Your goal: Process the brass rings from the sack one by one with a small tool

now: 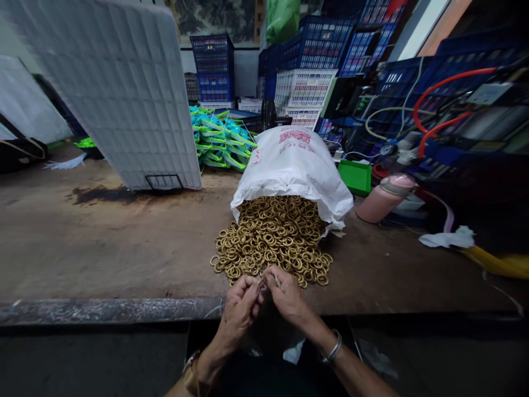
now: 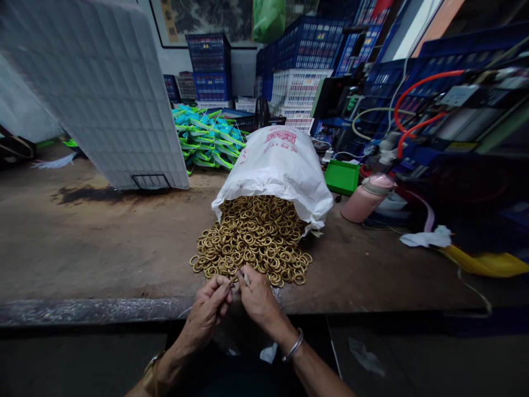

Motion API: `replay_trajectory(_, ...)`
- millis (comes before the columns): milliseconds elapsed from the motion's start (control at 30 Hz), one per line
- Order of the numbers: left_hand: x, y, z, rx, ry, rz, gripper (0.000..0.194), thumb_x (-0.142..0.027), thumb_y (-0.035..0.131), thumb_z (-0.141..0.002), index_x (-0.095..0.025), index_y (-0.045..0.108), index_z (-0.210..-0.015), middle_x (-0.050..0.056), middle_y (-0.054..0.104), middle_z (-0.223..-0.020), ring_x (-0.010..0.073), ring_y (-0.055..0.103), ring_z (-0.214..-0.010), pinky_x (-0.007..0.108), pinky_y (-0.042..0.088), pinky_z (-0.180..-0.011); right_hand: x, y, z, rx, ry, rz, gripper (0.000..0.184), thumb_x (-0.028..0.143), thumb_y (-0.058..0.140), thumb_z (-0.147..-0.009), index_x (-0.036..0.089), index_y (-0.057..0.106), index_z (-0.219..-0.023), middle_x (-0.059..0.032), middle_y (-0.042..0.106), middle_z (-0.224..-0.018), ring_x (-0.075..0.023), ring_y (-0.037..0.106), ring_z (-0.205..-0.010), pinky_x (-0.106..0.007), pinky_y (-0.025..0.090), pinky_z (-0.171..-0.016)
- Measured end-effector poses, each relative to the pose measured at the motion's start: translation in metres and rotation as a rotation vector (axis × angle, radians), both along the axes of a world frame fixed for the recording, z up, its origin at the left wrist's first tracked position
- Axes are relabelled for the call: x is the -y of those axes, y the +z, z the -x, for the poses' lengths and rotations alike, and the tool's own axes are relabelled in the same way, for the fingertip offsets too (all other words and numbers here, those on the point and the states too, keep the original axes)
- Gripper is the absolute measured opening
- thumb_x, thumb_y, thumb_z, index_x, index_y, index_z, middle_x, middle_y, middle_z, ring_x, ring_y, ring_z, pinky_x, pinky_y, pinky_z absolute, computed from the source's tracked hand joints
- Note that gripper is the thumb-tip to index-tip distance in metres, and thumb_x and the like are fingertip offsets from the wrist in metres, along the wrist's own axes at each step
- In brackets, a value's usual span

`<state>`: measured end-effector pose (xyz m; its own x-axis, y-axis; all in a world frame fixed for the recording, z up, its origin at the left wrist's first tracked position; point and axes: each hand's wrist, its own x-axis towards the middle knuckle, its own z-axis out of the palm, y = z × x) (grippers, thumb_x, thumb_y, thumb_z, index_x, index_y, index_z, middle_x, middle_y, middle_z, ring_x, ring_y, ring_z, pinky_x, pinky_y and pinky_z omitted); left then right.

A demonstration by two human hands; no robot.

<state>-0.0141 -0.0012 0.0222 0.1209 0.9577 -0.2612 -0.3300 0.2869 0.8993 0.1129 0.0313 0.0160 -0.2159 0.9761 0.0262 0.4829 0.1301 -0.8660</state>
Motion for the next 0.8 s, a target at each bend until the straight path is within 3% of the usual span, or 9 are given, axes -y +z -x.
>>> replay_trajectory(133,0.001,-0.002,-0.002,0.011,0.021,0.004,0.032,-0.047,0.058,-0.070,-0.017,0.046,-0.070,-0.006,0.045,-0.055,0.0028,0.030,-0.039,0.017,0.021,-0.039,0.008,0.000,-0.002,0.286,0.118,-0.110,0.015,0.009,0.038,-0.071,0.020,0.048,-0.071,0.0006,0.054,-0.062,-0.0115,0.044,-0.056,-0.023,0.026,-0.054)
replay_trajectory(267,0.002,0.001,-0.003,-0.030,0.034,-0.016,0.031,-0.046,0.059,-0.070,-0.017,0.046,-0.070,-0.006,0.045,-0.053,0.0034,0.031,-0.040,0.017,0.023,-0.040,0.011,0.003,0.000,0.455,0.145,-0.137,0.020,0.005,0.038,-0.064,0.019,0.048,-0.075,-0.0016,0.057,-0.067,-0.0127,0.047,-0.060,-0.024,0.024,-0.055)
replay_trajectory(533,0.006,0.000,0.001,-0.074,0.047,-0.056,0.034,-0.048,0.058,-0.070,-0.018,0.043,-0.065,-0.007,0.042,-0.049,0.0035,0.030,-0.039,0.017,0.023,-0.039,0.008,0.001,0.005,0.588,0.128,-0.119,0.013,0.012,0.039,-0.075,0.018,0.050,-0.080,-0.0030,0.061,-0.071,-0.0125,0.051,-0.061,-0.024,0.022,-0.054)
replay_trajectory(633,0.014,0.002,0.006,-0.077,-0.004,-0.066,0.031,-0.045,0.057,-0.073,-0.017,0.044,-0.065,-0.007,0.042,-0.050,0.0032,0.031,-0.039,0.016,0.024,-0.039,0.001,-0.003,0.001,0.649,0.055,-0.085,0.016,0.009,0.039,-0.074,0.018,0.051,-0.081,-0.0035,0.062,-0.071,-0.0126,0.051,-0.060,-0.025,0.021,-0.054)
replay_trajectory(800,0.020,0.006,0.010,0.169,-0.099,0.057,0.028,-0.042,0.057,-0.074,-0.018,0.044,-0.071,-0.007,0.047,-0.055,0.0017,0.028,-0.035,0.015,0.019,-0.034,-0.009,-0.003,0.000,0.632,-0.007,-0.157,0.025,0.002,0.037,-0.067,0.018,0.052,-0.080,-0.0021,0.060,-0.066,-0.0127,0.051,-0.059,-0.024,0.023,-0.054)
